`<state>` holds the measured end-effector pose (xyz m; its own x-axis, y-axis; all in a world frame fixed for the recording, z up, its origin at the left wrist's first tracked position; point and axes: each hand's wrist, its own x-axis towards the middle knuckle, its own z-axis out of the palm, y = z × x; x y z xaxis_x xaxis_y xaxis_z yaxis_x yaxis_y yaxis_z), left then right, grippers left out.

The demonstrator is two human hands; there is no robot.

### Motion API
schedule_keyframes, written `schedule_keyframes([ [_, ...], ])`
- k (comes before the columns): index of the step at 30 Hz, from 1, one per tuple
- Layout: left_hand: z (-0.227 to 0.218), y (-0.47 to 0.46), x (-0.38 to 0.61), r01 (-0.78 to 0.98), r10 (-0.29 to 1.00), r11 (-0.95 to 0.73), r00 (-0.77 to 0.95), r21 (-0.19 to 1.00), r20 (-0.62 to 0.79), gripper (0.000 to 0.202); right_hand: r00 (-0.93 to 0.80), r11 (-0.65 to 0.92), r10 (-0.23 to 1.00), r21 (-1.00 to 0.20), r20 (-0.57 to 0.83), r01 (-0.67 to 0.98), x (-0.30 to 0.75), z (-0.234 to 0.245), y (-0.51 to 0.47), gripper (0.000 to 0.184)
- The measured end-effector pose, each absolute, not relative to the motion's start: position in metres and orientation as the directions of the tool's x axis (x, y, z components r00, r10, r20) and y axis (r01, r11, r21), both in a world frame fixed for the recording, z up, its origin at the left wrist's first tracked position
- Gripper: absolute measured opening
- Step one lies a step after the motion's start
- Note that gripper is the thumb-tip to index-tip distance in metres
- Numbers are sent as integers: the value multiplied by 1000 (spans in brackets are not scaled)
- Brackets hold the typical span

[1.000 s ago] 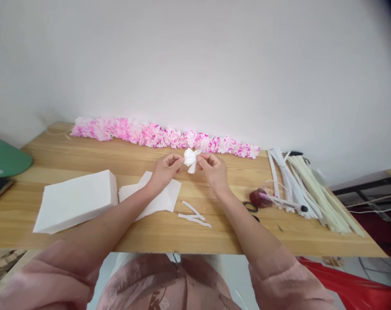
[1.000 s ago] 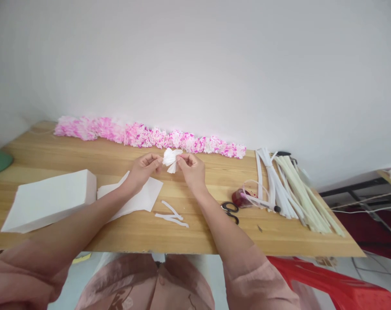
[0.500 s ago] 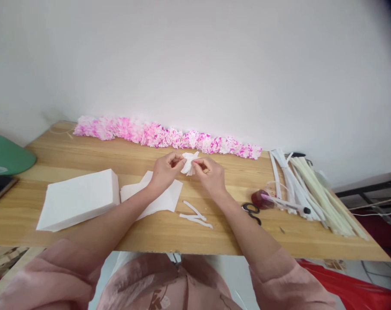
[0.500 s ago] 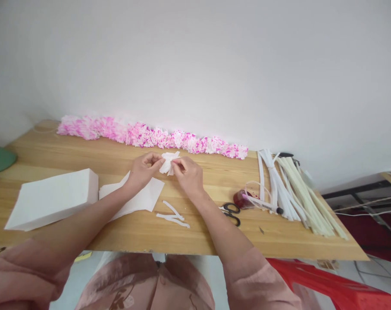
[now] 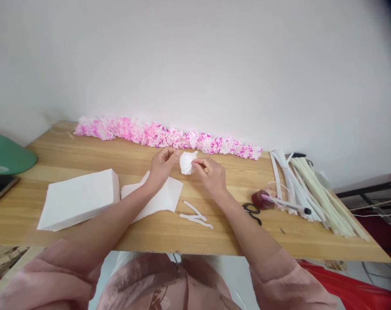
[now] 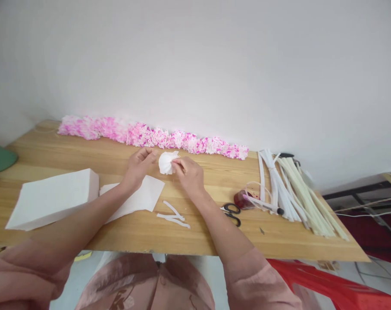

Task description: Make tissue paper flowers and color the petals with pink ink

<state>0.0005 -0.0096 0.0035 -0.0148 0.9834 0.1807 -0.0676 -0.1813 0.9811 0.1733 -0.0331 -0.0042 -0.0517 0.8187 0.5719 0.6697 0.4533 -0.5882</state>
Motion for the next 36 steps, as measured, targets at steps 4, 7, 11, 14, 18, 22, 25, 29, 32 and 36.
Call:
schedule_keyframes([
  [4,4,-10,0,181,936,-353,62,918,348,18,-173,534,760,-450,626,716,173,-5,-34,13],
  [7,2,-10,0,276,923,-384,85,881,375,12,-228,577,725,-393,650,716,173,-6,-34,14],
  [11,0,-9,1,124,974,-226,38,966,222,16,-243,586,714,-370,656,721,173,-5,-34,14],
  [14,-2,-8,1,-73,997,-52,47,996,55,18,-227,572,725,-386,650,723,174,-6,-33,15],
  [18,-2,-6,-1,-142,999,-35,23,989,38,17,-231,565,727,-373,647,736,175,-6,-33,18],
  [22,3,-6,-3,83,964,-266,3,960,267,18,-269,572,729,-346,629,744,173,-5,-34,20],
  [25,5,-8,-2,260,919,-394,84,882,385,17,-313,590,718,-307,621,747,171,-4,-35,23],
  [29,2,-8,0,302,919,-392,95,869,382,9,-380,632,674,-228,633,741,169,-3,-36,25],
  [32,0,-6,0,166,962,-272,37,948,269,16,-413,656,649,-193,639,730,169,-2,-37,24],
  [36,1,-5,0,-116,999,-36,35,993,41,23,-410,650,661,-206,628,731,169,-1,-38,24],
])
